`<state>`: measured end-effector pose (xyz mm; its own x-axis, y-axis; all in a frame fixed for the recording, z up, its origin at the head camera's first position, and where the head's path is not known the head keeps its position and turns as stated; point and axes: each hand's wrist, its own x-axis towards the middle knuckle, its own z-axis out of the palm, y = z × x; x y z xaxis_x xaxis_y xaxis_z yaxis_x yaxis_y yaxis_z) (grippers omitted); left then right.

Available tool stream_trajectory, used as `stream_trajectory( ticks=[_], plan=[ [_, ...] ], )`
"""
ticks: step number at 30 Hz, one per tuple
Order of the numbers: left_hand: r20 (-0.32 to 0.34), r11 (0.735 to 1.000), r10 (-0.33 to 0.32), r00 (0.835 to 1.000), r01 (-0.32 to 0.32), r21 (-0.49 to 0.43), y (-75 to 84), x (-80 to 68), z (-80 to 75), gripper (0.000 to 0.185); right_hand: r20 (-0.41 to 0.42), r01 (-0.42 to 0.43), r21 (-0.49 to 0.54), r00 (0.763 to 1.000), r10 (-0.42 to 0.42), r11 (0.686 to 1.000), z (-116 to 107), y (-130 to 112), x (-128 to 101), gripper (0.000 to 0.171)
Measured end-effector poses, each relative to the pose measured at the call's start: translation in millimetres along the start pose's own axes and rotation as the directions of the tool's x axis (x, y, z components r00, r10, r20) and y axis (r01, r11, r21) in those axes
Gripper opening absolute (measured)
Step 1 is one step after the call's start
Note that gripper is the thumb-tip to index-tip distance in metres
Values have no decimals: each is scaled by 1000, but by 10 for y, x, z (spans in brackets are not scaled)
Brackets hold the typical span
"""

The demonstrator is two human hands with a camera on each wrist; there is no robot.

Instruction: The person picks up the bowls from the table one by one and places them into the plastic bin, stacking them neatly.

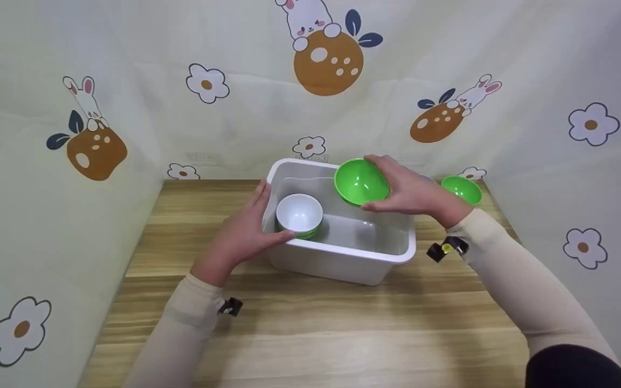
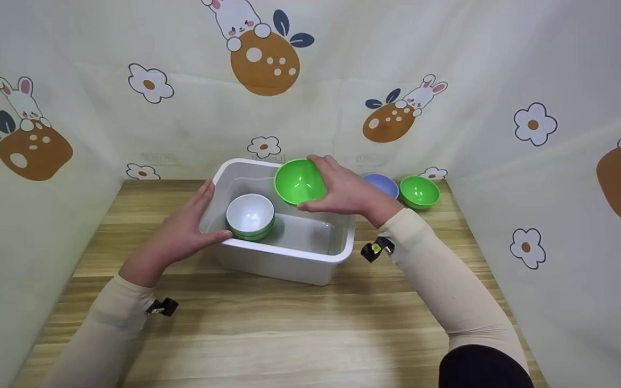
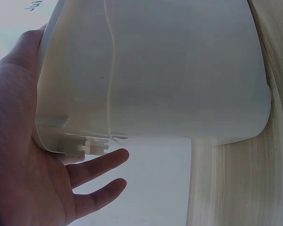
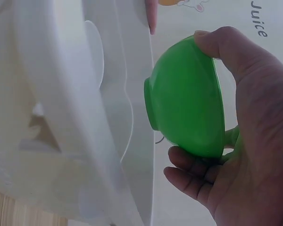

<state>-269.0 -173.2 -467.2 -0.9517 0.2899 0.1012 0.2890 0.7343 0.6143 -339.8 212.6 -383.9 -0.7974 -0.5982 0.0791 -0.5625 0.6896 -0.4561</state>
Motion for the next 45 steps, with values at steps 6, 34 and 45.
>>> stream_trajectory(
  ticks=[6,34,45],
  plan=[
    [0,1000,1,1000,-1,3,-11,9,7,138,27,18,29,999,-19,999,42,-55,102,115],
    [-3,1000,5,1000,-5,4,-24,-11,3,140,110,148,66,982,-155,987,251,-180,591,115],
    [-5,1000,-1,1000,1,13,-7,-20,-1,140,139,161,70,976,-170,984,355,-222,732,115]
  ],
)
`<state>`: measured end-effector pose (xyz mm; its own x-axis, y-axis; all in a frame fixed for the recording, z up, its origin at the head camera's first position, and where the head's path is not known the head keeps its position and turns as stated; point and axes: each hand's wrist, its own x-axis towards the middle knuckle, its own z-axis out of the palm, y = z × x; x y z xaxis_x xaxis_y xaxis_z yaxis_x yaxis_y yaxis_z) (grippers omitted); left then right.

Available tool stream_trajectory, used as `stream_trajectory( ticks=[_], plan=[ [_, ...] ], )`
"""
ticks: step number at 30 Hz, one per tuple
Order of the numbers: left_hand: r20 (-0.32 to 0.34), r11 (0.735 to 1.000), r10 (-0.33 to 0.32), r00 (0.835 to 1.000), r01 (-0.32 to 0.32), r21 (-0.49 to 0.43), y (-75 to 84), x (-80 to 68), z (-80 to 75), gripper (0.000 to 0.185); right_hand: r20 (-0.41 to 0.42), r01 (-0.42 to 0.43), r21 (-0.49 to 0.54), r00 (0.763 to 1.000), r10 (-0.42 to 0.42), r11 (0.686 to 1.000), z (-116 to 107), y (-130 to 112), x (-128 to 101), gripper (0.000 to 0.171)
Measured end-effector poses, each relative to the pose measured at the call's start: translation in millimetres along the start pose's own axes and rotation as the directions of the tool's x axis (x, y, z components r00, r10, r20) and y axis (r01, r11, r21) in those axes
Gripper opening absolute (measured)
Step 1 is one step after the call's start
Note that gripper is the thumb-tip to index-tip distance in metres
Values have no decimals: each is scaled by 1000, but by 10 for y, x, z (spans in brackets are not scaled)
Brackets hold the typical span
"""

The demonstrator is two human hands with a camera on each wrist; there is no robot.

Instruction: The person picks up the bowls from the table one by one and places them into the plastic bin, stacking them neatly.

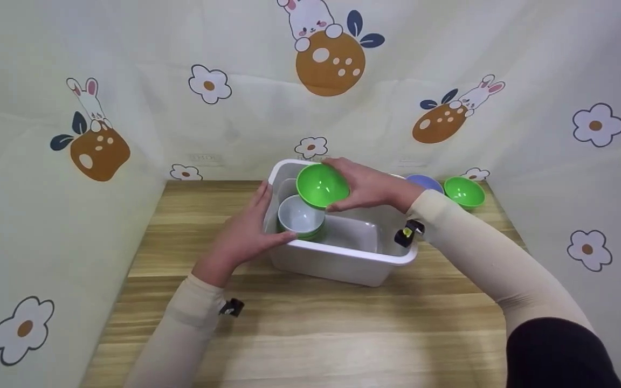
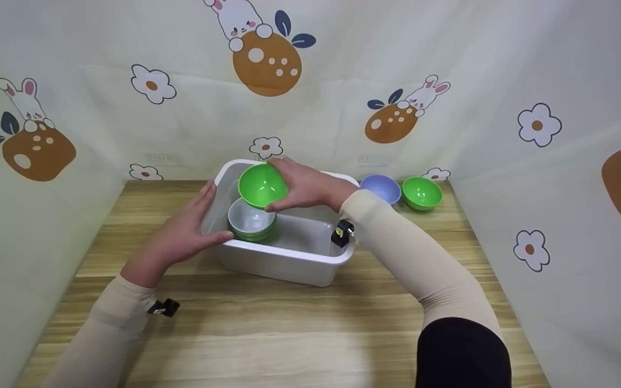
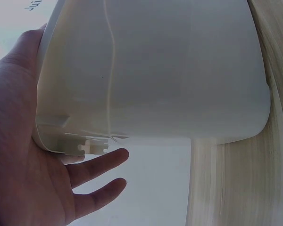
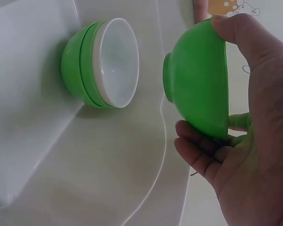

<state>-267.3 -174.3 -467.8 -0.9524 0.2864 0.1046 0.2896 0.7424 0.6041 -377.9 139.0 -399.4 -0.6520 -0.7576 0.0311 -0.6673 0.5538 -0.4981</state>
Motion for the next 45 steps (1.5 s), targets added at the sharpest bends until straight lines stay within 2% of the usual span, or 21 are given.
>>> stream_trajectory(
  ticks=[20,29,45],
  plan=[
    [-3,1000,3,1000,-3,-2,13,-3,3,139,54,48,-38,997,-46,998,150,-22,214,113],
    [2,1000,4,1000,-4,8,15,-5,-8,138,80,119,-75,990,-113,990,251,15,298,116],
    [0,1000,12,1000,-12,-5,-3,12,9,137,157,58,-150,987,-34,987,442,29,391,113]
  ],
)
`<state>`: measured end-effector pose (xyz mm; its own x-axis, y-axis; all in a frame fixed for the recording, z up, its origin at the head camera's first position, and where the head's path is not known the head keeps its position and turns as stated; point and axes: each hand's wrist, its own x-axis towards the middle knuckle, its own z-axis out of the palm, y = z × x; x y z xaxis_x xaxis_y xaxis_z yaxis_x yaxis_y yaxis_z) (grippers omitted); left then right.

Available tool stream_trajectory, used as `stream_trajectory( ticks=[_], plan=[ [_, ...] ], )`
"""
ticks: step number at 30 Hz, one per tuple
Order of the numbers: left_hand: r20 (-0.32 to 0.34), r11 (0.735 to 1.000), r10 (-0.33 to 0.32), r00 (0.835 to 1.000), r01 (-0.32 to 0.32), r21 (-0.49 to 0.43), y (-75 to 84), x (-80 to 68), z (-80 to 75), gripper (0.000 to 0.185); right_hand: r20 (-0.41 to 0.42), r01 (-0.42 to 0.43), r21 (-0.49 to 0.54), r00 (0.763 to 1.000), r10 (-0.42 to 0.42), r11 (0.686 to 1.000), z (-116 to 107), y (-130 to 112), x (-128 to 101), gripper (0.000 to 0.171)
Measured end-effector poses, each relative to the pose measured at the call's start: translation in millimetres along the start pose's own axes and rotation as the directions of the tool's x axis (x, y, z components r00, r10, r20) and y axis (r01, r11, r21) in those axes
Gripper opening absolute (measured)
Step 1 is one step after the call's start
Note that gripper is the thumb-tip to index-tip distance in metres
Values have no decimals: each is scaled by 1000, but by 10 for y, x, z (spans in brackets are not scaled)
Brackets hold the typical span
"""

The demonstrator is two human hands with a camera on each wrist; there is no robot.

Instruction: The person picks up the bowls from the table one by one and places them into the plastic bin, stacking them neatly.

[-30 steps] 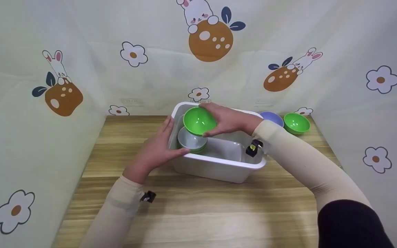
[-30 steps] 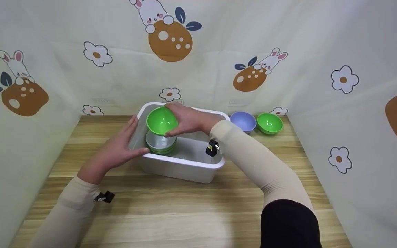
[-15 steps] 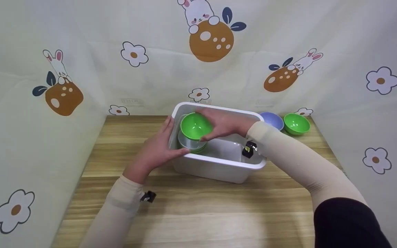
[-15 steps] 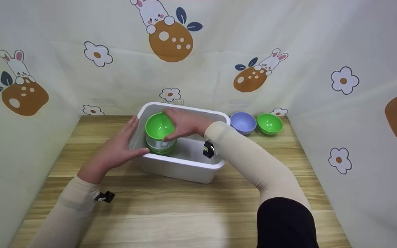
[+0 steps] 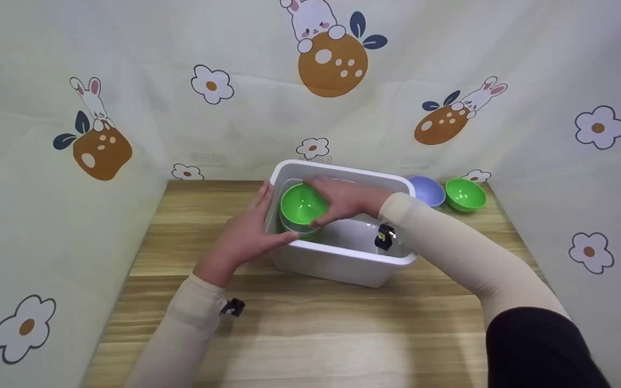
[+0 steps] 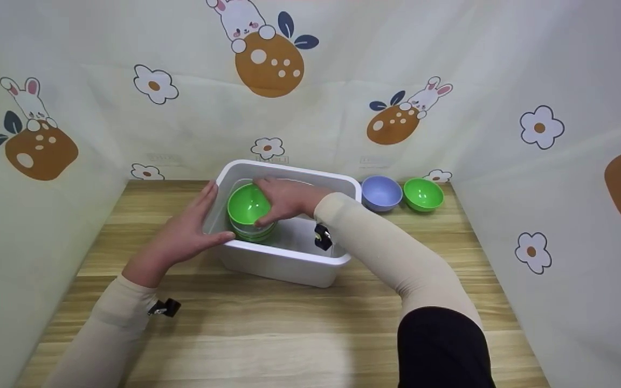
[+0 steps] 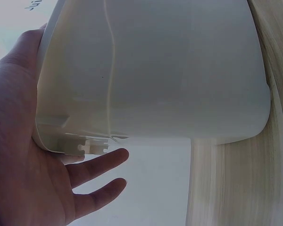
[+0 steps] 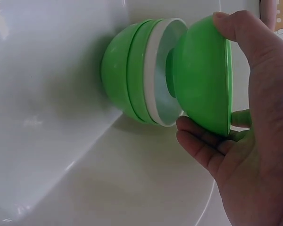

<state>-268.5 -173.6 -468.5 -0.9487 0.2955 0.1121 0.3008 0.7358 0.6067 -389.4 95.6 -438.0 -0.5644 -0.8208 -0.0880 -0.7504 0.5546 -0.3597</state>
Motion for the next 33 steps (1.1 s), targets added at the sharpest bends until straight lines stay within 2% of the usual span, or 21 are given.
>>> stream_trajectory(
  ticks=[11,33],
  plan=[
    [1,1000,-6,1000,6,11,-4,-1,-2,138,34,-32,-98,999,35,995,63,-14,16,116],
    [-5,1000,-3,1000,3,10,-4,3,8,136,65,-11,-177,998,23,984,173,25,64,113]
  ],
)
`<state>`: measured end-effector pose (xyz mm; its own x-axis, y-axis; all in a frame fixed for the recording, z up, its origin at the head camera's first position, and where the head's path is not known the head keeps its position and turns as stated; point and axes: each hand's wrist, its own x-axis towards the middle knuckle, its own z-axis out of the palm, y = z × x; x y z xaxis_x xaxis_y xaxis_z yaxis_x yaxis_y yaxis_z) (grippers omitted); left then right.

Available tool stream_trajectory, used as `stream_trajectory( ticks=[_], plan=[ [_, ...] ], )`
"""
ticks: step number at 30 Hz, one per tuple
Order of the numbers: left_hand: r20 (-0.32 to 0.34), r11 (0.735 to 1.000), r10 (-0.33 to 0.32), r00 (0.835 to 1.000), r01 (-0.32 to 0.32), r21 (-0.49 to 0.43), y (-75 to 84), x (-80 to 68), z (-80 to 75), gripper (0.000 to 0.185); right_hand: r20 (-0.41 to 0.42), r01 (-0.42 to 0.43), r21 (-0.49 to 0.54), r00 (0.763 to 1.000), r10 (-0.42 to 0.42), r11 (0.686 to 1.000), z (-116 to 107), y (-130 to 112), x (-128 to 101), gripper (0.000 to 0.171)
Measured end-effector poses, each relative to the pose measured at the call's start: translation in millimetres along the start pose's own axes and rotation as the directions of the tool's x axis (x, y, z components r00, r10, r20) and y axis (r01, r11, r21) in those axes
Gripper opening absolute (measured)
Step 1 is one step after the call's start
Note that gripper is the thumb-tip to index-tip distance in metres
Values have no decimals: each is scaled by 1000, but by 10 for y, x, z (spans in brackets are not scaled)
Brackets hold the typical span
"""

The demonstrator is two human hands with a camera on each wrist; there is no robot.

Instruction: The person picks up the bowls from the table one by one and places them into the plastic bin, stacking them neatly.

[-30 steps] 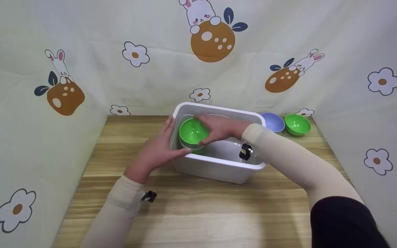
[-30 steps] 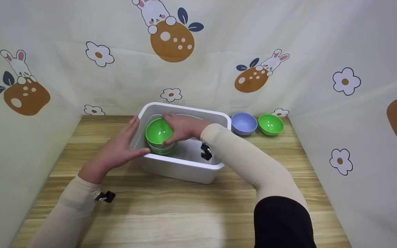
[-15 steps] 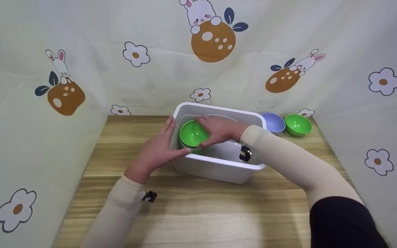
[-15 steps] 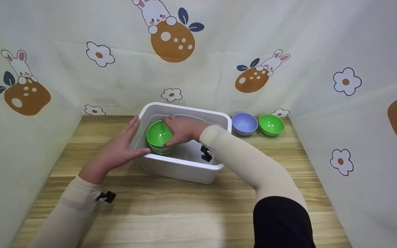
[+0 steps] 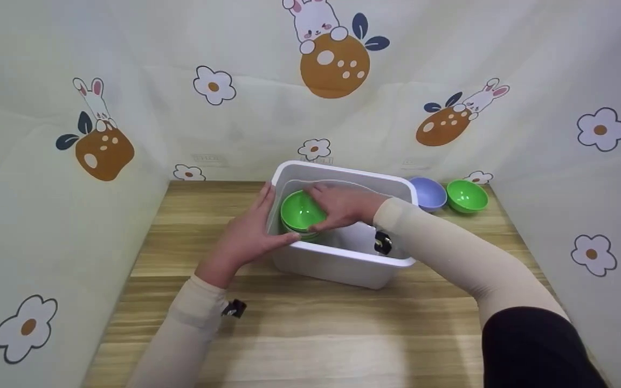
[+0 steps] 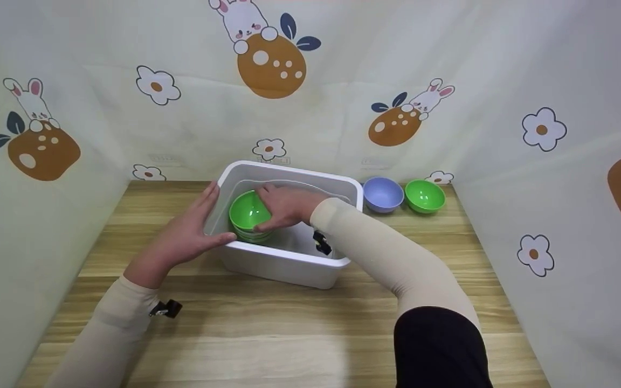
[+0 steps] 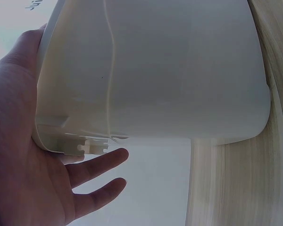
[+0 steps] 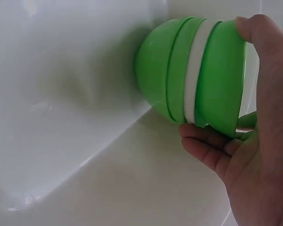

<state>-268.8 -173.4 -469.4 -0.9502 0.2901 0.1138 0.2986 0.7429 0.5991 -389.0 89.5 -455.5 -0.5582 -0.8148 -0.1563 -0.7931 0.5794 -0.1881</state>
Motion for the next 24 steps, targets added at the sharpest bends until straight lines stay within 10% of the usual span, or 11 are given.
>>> stream_trajectory(
  ticks=[24],
  plan=[
    [-4,1000,-3,1000,3,-22,34,-1,-9,132,51,-29,-9,998,29,1000,109,-3,23,115]
  ],
)
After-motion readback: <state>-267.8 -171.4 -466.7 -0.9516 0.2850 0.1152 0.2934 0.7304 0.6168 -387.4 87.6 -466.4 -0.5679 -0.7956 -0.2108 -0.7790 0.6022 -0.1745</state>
